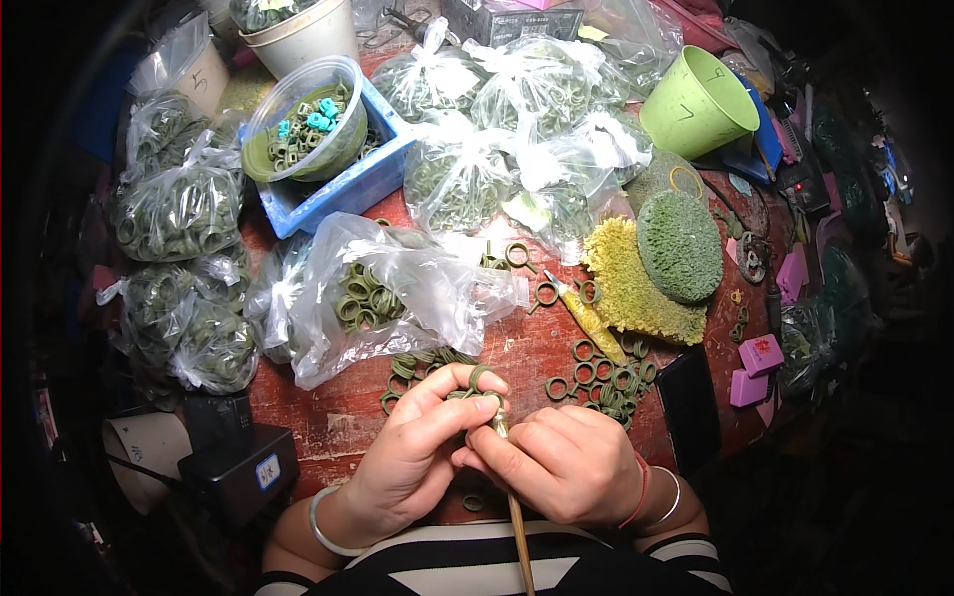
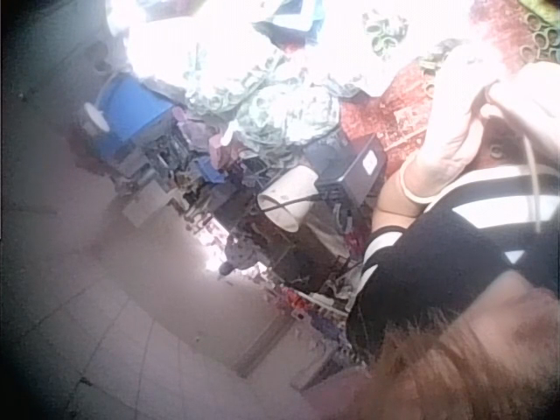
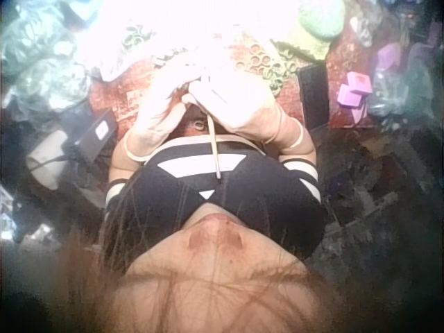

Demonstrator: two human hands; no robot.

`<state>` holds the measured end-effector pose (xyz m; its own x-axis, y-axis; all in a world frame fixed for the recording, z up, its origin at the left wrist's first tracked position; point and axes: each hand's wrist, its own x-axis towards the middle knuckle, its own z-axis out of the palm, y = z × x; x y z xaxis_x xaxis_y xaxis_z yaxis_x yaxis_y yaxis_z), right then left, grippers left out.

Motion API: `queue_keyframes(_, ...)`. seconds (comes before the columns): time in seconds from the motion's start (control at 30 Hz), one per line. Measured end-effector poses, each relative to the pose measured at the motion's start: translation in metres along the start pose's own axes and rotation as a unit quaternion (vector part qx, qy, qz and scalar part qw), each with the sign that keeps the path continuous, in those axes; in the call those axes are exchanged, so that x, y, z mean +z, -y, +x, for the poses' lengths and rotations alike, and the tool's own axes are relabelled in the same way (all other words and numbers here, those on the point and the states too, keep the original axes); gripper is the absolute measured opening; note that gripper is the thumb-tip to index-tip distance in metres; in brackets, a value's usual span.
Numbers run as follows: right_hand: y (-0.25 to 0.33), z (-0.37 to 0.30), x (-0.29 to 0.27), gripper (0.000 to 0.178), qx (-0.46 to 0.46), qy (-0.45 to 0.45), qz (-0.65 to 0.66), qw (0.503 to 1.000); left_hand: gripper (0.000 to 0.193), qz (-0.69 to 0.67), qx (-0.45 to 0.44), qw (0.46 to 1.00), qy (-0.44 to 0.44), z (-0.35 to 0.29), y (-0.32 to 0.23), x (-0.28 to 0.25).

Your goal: The person uses a wooden-handled tool to carve or shape small green wax-like ring objects, working through a pile of the items on a cluttered table.

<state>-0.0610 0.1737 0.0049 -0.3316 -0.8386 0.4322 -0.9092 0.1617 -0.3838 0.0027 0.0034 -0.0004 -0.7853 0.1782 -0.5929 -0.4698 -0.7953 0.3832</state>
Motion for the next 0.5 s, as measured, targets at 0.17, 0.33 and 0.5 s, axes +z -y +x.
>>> queue_keyframes(0.17,-0.0003,-0.0005,0.0006,0.029,-0.001,-0.004,0.001,1.000,0.018,0.003,-0.004,1.000,-0.005,0.0003,-0.0003,0.0000)
queue_keyframes(0.33,0.0001,-0.0002,0.0004,0.029,-0.002,-0.004,-0.003,1.000,0.019,0.006,-0.005,1.000,-0.005,-0.0008,-0.0011,0.0015)
queue_keyframes(0.5,0.0002,-0.0006,0.0012,0.029,-0.003,-0.007,-0.005,1.000,0.018,0.005,-0.006,1.000,-0.006,-0.0006,-0.0011,0.0015)
